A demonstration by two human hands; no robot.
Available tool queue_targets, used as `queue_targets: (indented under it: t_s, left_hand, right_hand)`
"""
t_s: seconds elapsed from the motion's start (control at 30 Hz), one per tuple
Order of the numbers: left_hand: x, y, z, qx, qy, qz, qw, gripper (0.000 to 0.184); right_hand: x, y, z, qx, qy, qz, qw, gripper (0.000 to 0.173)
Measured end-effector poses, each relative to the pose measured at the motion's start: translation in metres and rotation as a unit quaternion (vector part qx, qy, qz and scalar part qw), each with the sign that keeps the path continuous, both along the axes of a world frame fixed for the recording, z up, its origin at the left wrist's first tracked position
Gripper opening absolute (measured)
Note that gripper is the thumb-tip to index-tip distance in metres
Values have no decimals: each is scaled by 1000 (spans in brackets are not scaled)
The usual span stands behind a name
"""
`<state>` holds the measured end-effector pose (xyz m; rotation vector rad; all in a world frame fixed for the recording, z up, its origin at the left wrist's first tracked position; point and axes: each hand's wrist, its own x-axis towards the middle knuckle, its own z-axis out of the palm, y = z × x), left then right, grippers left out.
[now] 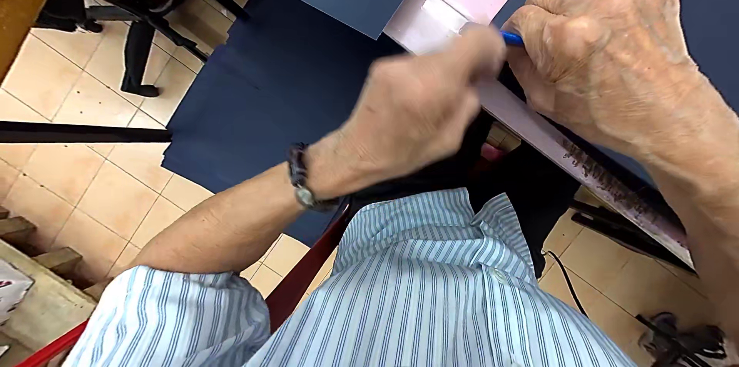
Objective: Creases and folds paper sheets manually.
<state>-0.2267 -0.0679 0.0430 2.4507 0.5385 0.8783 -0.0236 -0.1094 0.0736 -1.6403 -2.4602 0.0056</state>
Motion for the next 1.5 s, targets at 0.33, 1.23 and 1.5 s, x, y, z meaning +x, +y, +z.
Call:
queue_targets:
  t_s: [0.33, 1.23, 1.5]
  left_hand:
    - [15, 55, 14, -238, -28, -48, 970, 39]
    - [38, 6, -7, 270, 321, -174, 891, 82]
    - [37, 5, -3, 261, 332, -170, 890, 80]
  right_hand:
    - [9, -1, -2, 25, 6, 69, 997, 28]
    - [90, -101, 24, -134, -6, 128, 983, 19]
    - [116, -162, 25, -138, -14, 73, 988, 30]
